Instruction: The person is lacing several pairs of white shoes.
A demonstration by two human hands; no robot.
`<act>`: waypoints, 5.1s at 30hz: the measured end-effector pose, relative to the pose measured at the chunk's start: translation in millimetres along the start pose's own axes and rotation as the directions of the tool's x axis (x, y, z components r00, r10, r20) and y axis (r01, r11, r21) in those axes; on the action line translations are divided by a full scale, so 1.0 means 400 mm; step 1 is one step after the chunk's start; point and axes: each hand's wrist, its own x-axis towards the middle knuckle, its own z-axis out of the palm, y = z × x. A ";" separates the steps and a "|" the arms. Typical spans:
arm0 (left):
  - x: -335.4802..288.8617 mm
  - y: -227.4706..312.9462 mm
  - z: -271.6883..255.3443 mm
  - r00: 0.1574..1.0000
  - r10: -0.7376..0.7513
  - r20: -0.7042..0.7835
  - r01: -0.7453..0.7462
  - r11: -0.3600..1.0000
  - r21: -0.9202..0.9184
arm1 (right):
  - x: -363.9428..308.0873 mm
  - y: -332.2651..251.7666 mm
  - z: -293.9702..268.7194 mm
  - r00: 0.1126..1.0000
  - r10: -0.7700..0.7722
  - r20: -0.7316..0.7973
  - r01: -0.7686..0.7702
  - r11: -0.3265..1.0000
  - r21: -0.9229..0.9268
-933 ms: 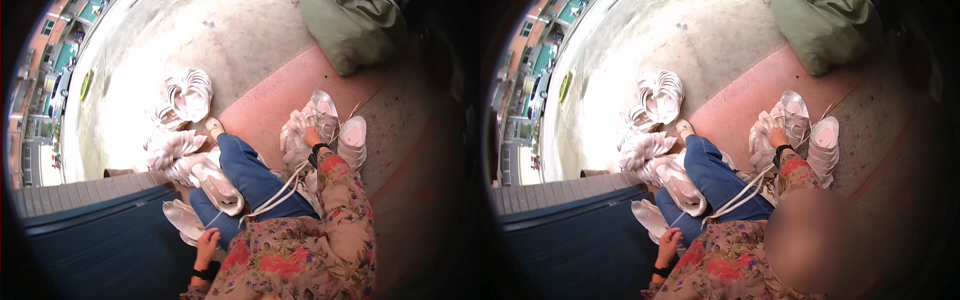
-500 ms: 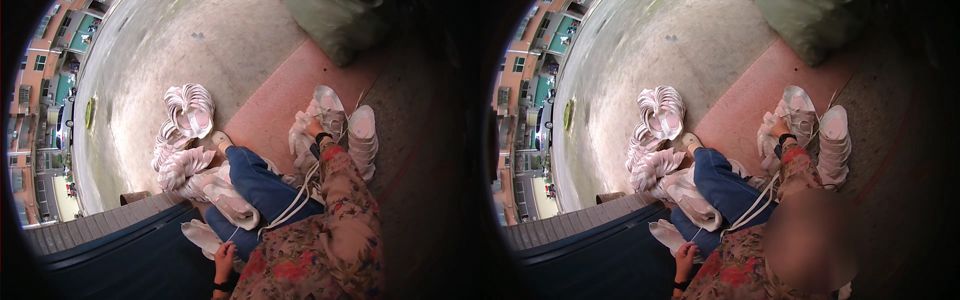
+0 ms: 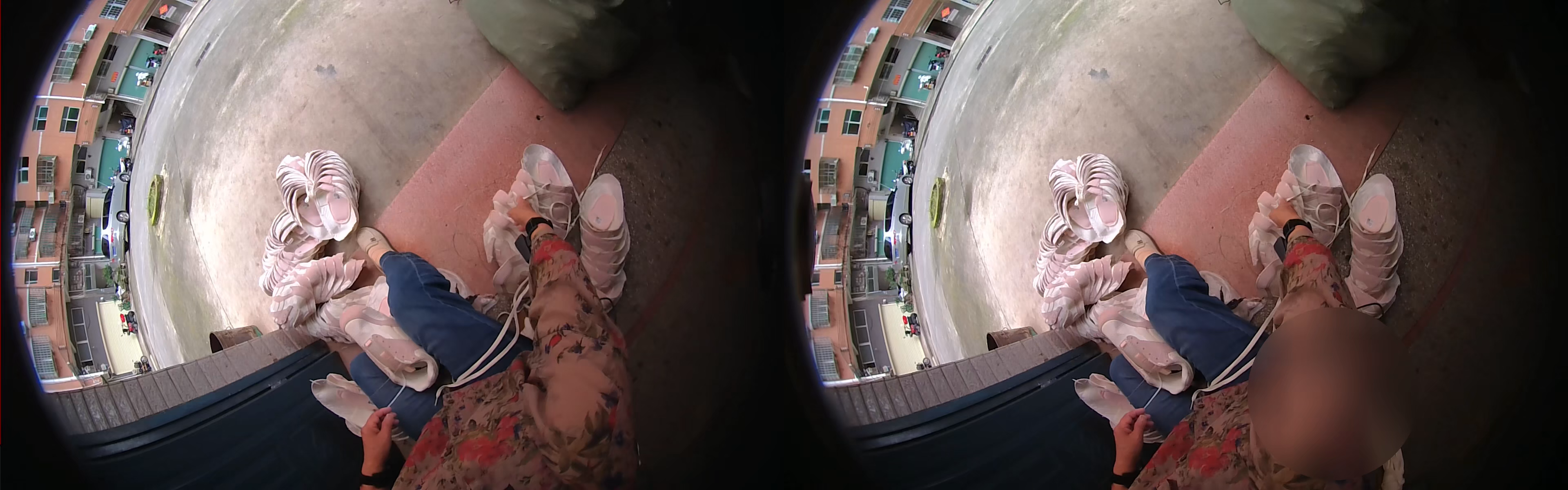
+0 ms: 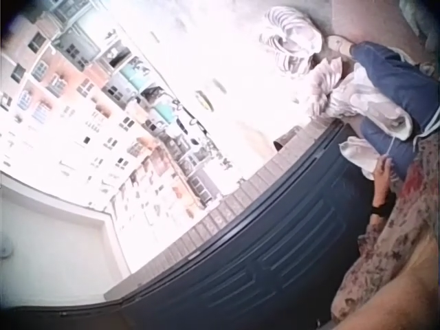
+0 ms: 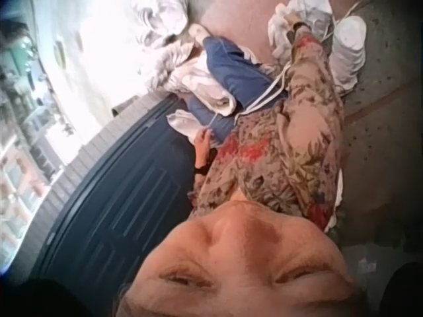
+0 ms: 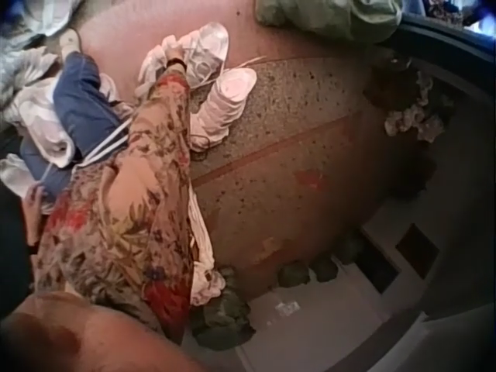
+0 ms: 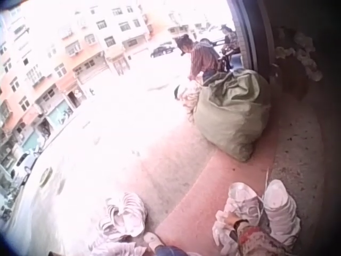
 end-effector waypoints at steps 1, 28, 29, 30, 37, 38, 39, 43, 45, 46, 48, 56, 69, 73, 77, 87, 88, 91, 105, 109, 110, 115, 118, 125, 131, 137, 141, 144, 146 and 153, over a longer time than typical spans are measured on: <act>-0.005 -0.002 0.002 1.000 -0.010 -0.004 0.010 1.000 -0.002 | -0.023 -0.020 -0.003 1.000 0.004 0.008 -0.004 1.000 -0.007; 0.012 0.213 0.070 0.715 0.405 0.571 -0.237 0.907 -0.347 | -1.060 -0.184 0.104 0.244 -0.803 0.544 0.719 0.526 0.454; 0.007 0.198 0.061 0.669 0.379 0.639 -0.168 0.915 -0.367 | -1.060 -0.194 0.089 0.248 -0.815 0.525 0.748 0.505 0.431; -0.012 0.209 0.056 0.698 0.347 0.626 -0.199 0.934 -0.296 | -1.060 -0.215 0.069 0.244 -0.802 0.546 0.771 0.501 0.392; -0.030 0.307 0.012 0.654 0.536 0.533 -0.351 0.840 -0.414 | -1.120 -0.464 -0.108 0.063 -0.825 0.561 0.988 0.129 0.079; -0.028 0.303 0.005 0.662 0.559 0.500 -0.402 0.827 -0.392 | -1.136 -0.494 -0.117 0.091 -0.789 0.608 0.986 0.157 0.056; -0.020 0.298 0.003 0.665 0.557 0.497 -0.399 0.828 -0.395 | -1.145 -0.510 -0.128 0.130 -0.753 0.645 0.982 0.186 0.019; 0.013 0.262 0.007 0.759 0.550 0.349 -0.416 0.822 -0.389 | -1.102 -0.513 -0.128 0.022 -0.826 0.563 0.997 -0.022 -0.072; 0.017 0.252 0.005 0.804 0.506 0.313 -0.327 0.815 -0.478 | -1.095 -0.517 -0.126 0.042 -0.830 0.556 0.988 -0.047 -0.145; 0.020 0.252 0.005 0.806 0.504 0.311 -0.324 0.815 -0.481 | -1.090 -0.523 -0.122 0.042 -0.827 0.560 0.988 -0.048 -0.144; 0.026 0.261 -0.003 0.788 0.567 0.239 -0.377 0.752 -0.541 | -1.086 -0.541 -0.102 -0.041 -0.831 0.555 0.960 -0.186 -0.209; 0.055 0.211 0.028 0.845 0.451 0.288 -0.454 0.889 -0.060 | -1.058 -0.404 0.215 0.022 -0.724 0.690 0.945 0.239 0.222; 0.176 0.061 0.009 0.965 0.233 0.118 -0.183 0.926 -0.331 | -0.913 -0.260 0.338 0.309 -0.522 0.795 0.944 0.267 -0.192; 0.302 0.071 -0.003 0.787 0.556 -0.267 -0.494 0.827 0.268 | -0.818 -0.293 0.375 0.461 -0.555 0.692 0.765 0.644 0.006; 0.373 0.093 0.037 0.719 0.628 -0.297 -0.535 0.773 0.341 | -0.785 -0.317 0.415 0.567 -0.565 0.599 0.697 0.717 0.016; 0.400 0.112 0.072 0.798 0.569 -0.199 -0.494 0.806 0.327 | -0.755 -0.278 0.464 0.510 -0.702 0.497 0.845 0.518 -0.134; 0.404 0.104 0.069 0.798 0.567 -0.202 -0.494 0.809 0.319 | -0.754 -0.275 0.470 0.495 -0.712 0.499 0.852 0.509 -0.118; 0.407 0.101 0.069 0.803 0.559 -0.205 -0.488 0.815 0.312 | -0.756 -0.273 0.475 0.484 -0.721 0.496 0.858 0.501 -0.111; 0.406 0.105 0.050 0.894 0.432 -0.121 -0.437 0.899 -0.021 | -0.772 -0.279 0.471 0.498 -0.734 0.461 0.867 0.435 -0.243; 0.402 0.116 0.057 0.851 0.498 -0.169 -0.441 0.851 0.285 | -0.779 -0.282 0.470 0.496 -0.733 0.466 0.868 0.443 -0.226; 0.404 0.116 0.060 0.831 0.529 -0.171 -0.444 0.817 0.366 | -0.782 -0.282 0.470 0.494 -0.734 0.466 0.868 0.446 -0.219; 0.404 0.115 0.078 0.797 0.574 -0.189 -0.452 0.773 0.445 | -0.779 -0.282 0.467 0.515 -0.731 0.448 0.856 0.467 -0.223; 0.405 0.111 0.087 0.794 0.576 -0.193 -0.438 0.762 0.477 | -0.784 -0.284 0.468 0.513 -0.732 0.448 0.858 0.458 -0.234; 0.406 0.101 0.098 0.793 0.577 -0.196 -0.439 0.764 0.474 | -0.784 -0.280 0.472 0.524 -0.732 0.436 0.851 0.462 -0.249; 0.400 0.109 0.103 0.828 0.523 -0.202 -0.382 0.791 0.478 | -0.777 -0.276 0.473 0.500 -0.745 0.442 0.866 0.425 -0.265; 0.394 0.113 0.100 0.852 0.493 -0.176 -0.367 0.802 0.471 | -0.789 -0.280 0.472 0.399 -0.810 0.431 0.904 0.266 -0.336; 0.393 0.108 0.091 0.839 0.515 -0.174 -0.385 0.789 0.479 | -0.802 -0.292 0.470 0.356 -0.812 0.463 0.916 0.205 -0.345; 0.386 0.113 0.082 0.859 0.485 -0.165 -0.399 0.835 0.378 | -0.785 -0.294 0.474 0.220 -0.876 0.430 0.950 0.091 -0.300; 0.393 0.085 0.081 0.837 0.488 -0.246 -0.459 0.872 0.168 | -0.790 -0.301 0.482 0.299 -0.857 0.420 0.944 0.200 -0.263; 0.382 0.088 0.077 0.837 0.490 -0.245 -0.456 0.870 0.185 | -0.788 -0.325 0.488 0.161 -0.813 0.559 0.987 0.136 -0.085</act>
